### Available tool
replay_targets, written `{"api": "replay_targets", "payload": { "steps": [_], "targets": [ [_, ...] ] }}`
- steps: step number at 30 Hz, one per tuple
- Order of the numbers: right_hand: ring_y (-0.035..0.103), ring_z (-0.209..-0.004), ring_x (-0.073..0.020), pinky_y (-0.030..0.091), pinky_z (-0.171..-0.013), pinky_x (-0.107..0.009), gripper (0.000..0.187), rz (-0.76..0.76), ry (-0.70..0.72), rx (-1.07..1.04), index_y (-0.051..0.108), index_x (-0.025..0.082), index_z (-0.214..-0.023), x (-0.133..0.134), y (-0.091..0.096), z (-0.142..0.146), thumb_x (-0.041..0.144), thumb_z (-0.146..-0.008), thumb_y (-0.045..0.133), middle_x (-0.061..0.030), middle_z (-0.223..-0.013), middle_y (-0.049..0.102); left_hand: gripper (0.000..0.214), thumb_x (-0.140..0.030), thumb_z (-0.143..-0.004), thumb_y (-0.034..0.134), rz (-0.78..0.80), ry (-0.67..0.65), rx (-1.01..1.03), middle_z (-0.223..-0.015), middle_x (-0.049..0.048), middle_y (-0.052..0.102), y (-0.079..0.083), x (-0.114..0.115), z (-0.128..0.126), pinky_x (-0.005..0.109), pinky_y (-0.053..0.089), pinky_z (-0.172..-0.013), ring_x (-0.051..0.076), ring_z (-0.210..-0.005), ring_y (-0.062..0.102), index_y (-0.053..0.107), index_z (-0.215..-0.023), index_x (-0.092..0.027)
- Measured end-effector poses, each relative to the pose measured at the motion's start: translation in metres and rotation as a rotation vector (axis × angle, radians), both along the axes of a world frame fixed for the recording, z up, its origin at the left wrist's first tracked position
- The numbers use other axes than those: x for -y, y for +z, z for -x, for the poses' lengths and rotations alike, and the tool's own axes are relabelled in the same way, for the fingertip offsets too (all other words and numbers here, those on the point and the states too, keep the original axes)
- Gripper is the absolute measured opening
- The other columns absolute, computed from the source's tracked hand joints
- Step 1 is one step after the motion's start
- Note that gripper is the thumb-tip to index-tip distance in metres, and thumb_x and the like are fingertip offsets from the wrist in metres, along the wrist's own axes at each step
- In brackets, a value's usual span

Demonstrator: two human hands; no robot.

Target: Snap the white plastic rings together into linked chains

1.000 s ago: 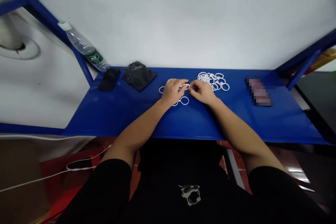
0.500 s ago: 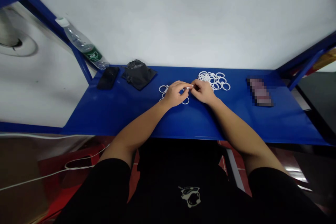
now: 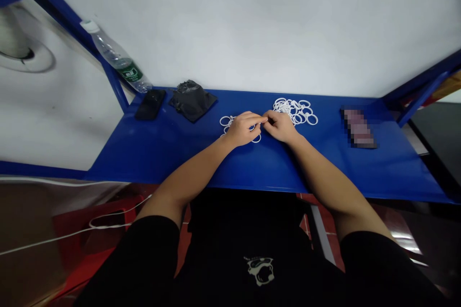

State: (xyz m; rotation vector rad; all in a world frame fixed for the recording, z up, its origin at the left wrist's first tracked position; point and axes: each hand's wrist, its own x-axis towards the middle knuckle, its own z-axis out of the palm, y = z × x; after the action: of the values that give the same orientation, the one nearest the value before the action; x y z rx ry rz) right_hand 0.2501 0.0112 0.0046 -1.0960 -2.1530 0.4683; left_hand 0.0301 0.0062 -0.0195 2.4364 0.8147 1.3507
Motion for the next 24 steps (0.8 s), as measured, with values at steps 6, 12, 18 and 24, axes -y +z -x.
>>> {"api": "replay_targets", "payload": {
  "steps": [6,12,18,24],
  "targets": [
    [0.061,-0.067,-0.0189,0.043,-0.066,-0.034,0.013,0.015,0.056,0.034,0.071,0.024,-0.091,0.001,-0.002,0.001,0.03,-0.094,0.06,-0.0019,-0.076,0.072,0.034,-0.007,-0.098,0.065,0.043,0.064,-0.019,-0.111,0.005,0.089,0.001,-0.001,0.0,0.047,0.067,-0.098,0.023,-0.101,0.083,0.089,-0.11,-0.027],
    [0.059,-0.064,-0.0168,0.042,-0.066,-0.033,0.014,-0.008,0.129,0.035,0.07,0.023,-0.089,0.003,-0.003,0.005,0.029,-0.097,0.061,-0.0008,-0.075,0.07,0.035,-0.002,-0.094,0.06,-0.002,0.025,0.012,-0.102,0.003,0.088,-0.002,-0.004,0.001,0.044,0.067,-0.095,0.022,-0.095,0.082,0.086,-0.101,-0.025],
    [0.06,-0.063,-0.0169,0.044,-0.064,-0.032,0.025,-0.037,0.075,-0.029,0.077,0.023,-0.098,0.0,-0.001,-0.002,0.045,-0.106,0.066,-0.0011,-0.076,0.073,0.042,0.0,-0.098,0.055,-0.057,0.112,0.069,-0.121,0.0072,0.086,-0.002,-0.005,0.002,0.044,0.065,-0.106,0.023,-0.114,0.08,0.082,-0.121,-0.022],
    [0.073,-0.079,-0.0244,0.054,-0.076,-0.038,0.021,-0.142,-0.286,0.018,0.082,0.023,-0.107,-0.014,0.002,-0.022,0.035,-0.106,0.065,-0.0072,-0.09,0.081,0.031,-0.011,-0.104,0.066,0.125,0.297,-0.055,-0.137,0.0107,0.08,0.006,-0.011,0.013,0.053,0.057,-0.119,0.029,-0.131,0.073,0.079,-0.13,-0.023]
  ]
}}
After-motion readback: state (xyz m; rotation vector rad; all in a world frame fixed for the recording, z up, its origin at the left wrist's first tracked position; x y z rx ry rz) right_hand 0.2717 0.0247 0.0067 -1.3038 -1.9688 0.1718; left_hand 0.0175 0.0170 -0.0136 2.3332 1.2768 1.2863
